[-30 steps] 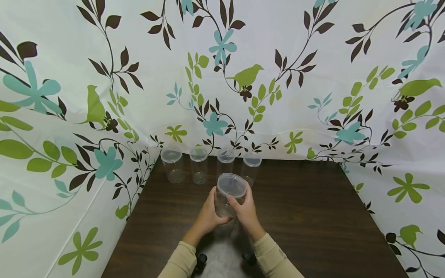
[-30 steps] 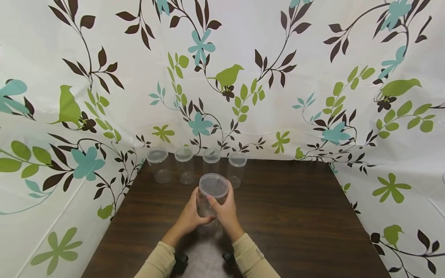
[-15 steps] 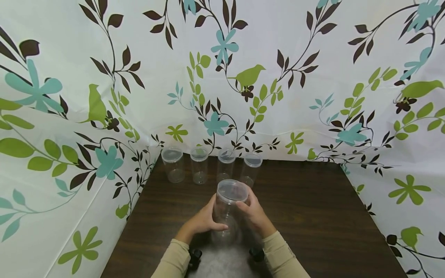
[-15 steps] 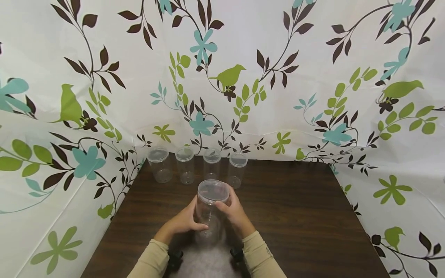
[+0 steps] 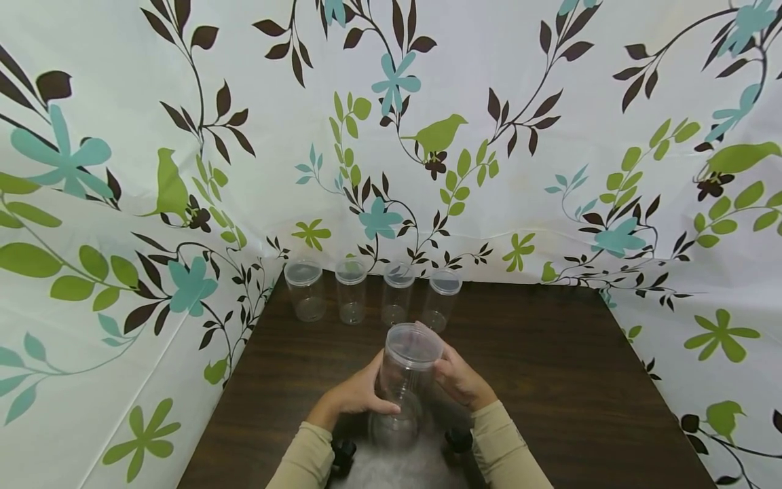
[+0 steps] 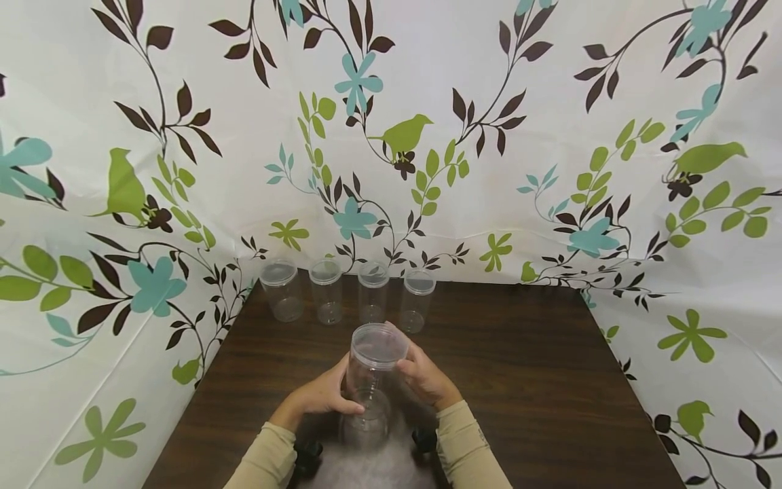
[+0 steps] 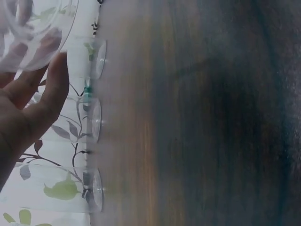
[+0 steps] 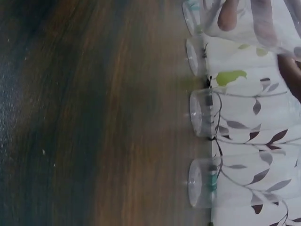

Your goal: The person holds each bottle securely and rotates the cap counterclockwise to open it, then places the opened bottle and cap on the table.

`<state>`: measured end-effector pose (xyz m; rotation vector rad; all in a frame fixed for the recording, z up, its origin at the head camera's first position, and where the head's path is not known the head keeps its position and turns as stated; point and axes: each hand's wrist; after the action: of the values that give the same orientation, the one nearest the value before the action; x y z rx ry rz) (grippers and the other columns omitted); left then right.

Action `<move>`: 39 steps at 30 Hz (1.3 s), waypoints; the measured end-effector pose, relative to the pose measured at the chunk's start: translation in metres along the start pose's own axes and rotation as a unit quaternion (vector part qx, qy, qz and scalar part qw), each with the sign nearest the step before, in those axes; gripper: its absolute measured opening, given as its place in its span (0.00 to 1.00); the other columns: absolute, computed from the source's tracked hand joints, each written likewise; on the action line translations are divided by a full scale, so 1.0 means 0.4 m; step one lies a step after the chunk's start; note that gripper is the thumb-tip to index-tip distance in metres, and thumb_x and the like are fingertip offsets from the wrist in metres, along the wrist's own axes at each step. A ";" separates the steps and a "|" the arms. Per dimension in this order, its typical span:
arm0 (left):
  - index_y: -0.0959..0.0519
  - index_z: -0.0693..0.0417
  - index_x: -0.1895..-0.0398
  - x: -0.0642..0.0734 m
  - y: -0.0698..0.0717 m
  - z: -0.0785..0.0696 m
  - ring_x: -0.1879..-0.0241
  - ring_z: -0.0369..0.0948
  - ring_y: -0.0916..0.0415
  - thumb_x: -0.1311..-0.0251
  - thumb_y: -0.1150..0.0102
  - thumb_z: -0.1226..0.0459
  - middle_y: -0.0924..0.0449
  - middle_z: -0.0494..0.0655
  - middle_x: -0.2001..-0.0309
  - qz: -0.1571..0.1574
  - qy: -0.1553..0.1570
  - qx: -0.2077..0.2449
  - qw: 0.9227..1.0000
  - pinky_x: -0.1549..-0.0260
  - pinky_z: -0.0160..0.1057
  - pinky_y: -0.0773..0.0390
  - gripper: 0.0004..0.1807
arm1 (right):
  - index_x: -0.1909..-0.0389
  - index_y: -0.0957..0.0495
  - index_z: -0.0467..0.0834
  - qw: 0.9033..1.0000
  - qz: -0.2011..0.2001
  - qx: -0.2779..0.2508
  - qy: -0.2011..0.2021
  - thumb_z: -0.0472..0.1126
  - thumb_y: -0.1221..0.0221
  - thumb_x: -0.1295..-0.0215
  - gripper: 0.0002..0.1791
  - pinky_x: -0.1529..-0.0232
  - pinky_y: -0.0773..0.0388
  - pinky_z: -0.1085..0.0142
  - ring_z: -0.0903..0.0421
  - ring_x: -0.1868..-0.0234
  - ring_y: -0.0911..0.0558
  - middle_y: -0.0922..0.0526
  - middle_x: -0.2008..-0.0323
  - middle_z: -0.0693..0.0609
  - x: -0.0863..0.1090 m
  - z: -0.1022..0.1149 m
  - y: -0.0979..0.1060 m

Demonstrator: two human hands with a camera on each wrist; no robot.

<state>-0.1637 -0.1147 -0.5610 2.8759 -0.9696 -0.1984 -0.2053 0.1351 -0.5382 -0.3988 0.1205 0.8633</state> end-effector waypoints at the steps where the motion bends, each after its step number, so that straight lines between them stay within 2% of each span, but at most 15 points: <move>1: 0.63 0.47 0.18 -0.001 -0.001 0.003 0.38 0.51 0.26 0.51 0.22 0.67 0.32 0.60 0.32 -0.007 -0.002 0.002 1.000 0.44 0.42 0.24 0.66 | 0.20 0.65 0.35 1.000 -0.006 -0.002 -0.003 0.56 0.40 0.28 0.54 0.29 0.40 0.62 0.51 0.26 0.39 0.40 0.25 0.43 0.002 -0.002 0.003; 6: 0.58 0.53 0.19 0.000 -0.004 0.013 0.33 0.51 0.33 0.54 0.19 0.64 0.39 0.58 0.27 -0.072 0.013 -0.039 0.997 0.36 0.42 0.33 0.65 | 0.21 0.70 0.32 0.999 -0.029 0.000 0.017 0.53 0.45 0.23 0.52 0.30 0.38 0.63 0.53 0.26 0.37 0.43 0.24 0.42 0.006 -0.016 0.010; 9: 0.56 0.54 0.20 0.000 -0.005 0.018 0.33 0.51 0.33 0.55 0.18 0.63 0.38 0.57 0.28 -0.108 0.018 -0.056 0.992 0.36 0.43 0.34 0.65 | 0.23 0.69 0.28 0.998 -0.050 0.017 0.042 0.46 0.47 0.21 0.47 0.31 0.36 0.64 0.57 0.27 0.35 0.48 0.23 0.36 -0.003 -0.025 -0.001; 11: 0.57 0.56 0.21 -0.001 -0.006 0.021 0.35 0.53 0.30 0.54 0.19 0.65 0.35 0.60 0.30 -0.129 0.016 -0.052 0.990 0.37 0.45 0.31 0.64 | 0.23 0.66 0.26 0.993 -0.087 0.050 0.057 0.42 0.47 0.22 0.45 0.33 0.33 0.66 0.61 0.29 0.33 0.51 0.24 0.29 -0.010 -0.030 -0.016; 14: 0.57 0.57 0.21 -0.005 -0.009 0.026 0.34 0.53 0.31 0.54 0.19 0.65 0.36 0.60 0.30 -0.167 0.015 -0.065 0.984 0.36 0.48 0.33 0.64 | 0.23 0.59 0.27 0.978 -0.162 0.119 0.061 0.38 0.43 0.26 0.43 0.37 0.30 0.68 0.63 0.33 0.31 0.50 0.27 0.24 -0.018 -0.036 -0.043; 17: 0.58 0.56 0.21 -0.010 -0.010 0.031 0.31 0.51 0.35 0.56 0.17 0.65 0.40 0.59 0.27 -0.193 0.011 -0.071 0.979 0.32 0.51 0.38 0.66 | 0.23 0.52 0.31 0.957 -0.217 0.188 0.046 0.39 0.38 0.30 0.43 0.38 0.30 0.63 0.56 0.33 0.30 0.42 0.28 0.27 -0.026 -0.034 -0.073; 20: 0.58 0.56 0.21 -0.013 -0.013 0.034 0.27 0.49 0.41 0.58 0.16 0.65 0.44 0.59 0.24 -0.211 -0.001 -0.090 0.973 0.29 0.54 0.43 0.68 | 0.23 0.49 0.35 0.944 -0.233 0.230 0.037 0.39 0.36 0.32 0.44 0.37 0.30 0.56 0.43 0.32 0.31 0.38 0.27 0.32 -0.036 -0.031 -0.097; 23: 0.57 0.57 0.21 -0.015 -0.018 0.036 0.27 0.51 0.41 0.60 0.17 0.67 0.42 0.61 0.25 -0.227 -0.019 -0.118 0.967 0.31 0.56 0.41 0.67 | 0.22 0.49 0.37 0.932 -0.247 0.262 0.035 0.44 0.33 0.34 0.47 0.37 0.29 0.56 0.38 0.31 0.32 0.36 0.28 0.34 -0.044 -0.032 -0.115; 28: 0.53 0.58 0.22 -0.012 -0.026 0.034 0.31 0.52 0.35 0.61 0.16 0.63 0.36 0.61 0.29 -0.235 -0.029 -0.166 0.957 0.34 0.57 0.35 0.66 | 0.22 0.48 0.40 0.915 -0.273 0.292 0.043 0.53 0.29 0.39 0.52 0.36 0.32 0.58 0.42 0.31 0.32 0.35 0.28 0.38 -0.054 -0.042 -0.135; 32: 0.53 0.56 0.22 -0.006 -0.027 0.027 0.31 0.50 0.35 0.61 0.16 0.59 0.36 0.59 0.28 -0.211 -0.024 -0.168 0.963 0.34 0.55 0.35 0.67 | 0.24 0.44 0.41 0.901 -0.296 0.314 0.042 0.54 0.27 0.42 0.51 0.33 0.36 0.58 0.45 0.33 0.31 0.32 0.31 0.40 -0.058 -0.043 -0.145; 33: 0.54 0.55 0.21 -0.004 -0.026 0.025 0.31 0.49 0.35 0.60 0.16 0.59 0.36 0.59 0.28 -0.204 -0.023 -0.166 0.965 0.33 0.54 0.36 0.67 | 0.25 0.43 0.41 0.902 -0.298 0.312 0.040 0.53 0.27 0.42 0.51 0.34 0.36 0.59 0.45 0.34 0.31 0.32 0.32 0.41 -0.057 -0.041 -0.146; 35: 0.54 0.55 0.21 -0.001 -0.023 0.023 0.31 0.49 0.36 0.60 0.16 0.60 0.37 0.58 0.28 -0.193 -0.021 -0.162 0.967 0.33 0.54 0.37 0.67 | 0.25 0.43 0.42 0.910 -0.287 0.296 0.034 0.51 0.27 0.41 0.49 0.35 0.35 0.61 0.47 0.35 0.30 0.31 0.33 0.41 -0.054 -0.035 -0.145; 39: 0.53 0.54 0.21 0.009 -0.015 0.015 0.32 0.50 0.35 0.61 0.15 0.60 0.35 0.57 0.29 -0.174 -0.019 -0.155 0.972 0.33 0.54 0.36 0.67 | 0.25 0.43 0.40 0.945 -0.216 0.245 0.036 0.50 0.29 0.38 0.47 0.39 0.31 0.66 0.49 0.37 0.30 0.33 0.33 0.39 -0.041 -0.019 -0.122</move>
<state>-0.1583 -0.1125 -0.5679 2.7297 -0.3855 -0.3950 -0.1786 0.0921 -0.5267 0.0168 0.2966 0.3623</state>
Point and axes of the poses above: each hand's wrist, its own x-axis away from the middle knuckle, its own y-axis out of the back of the hand, z = x × y
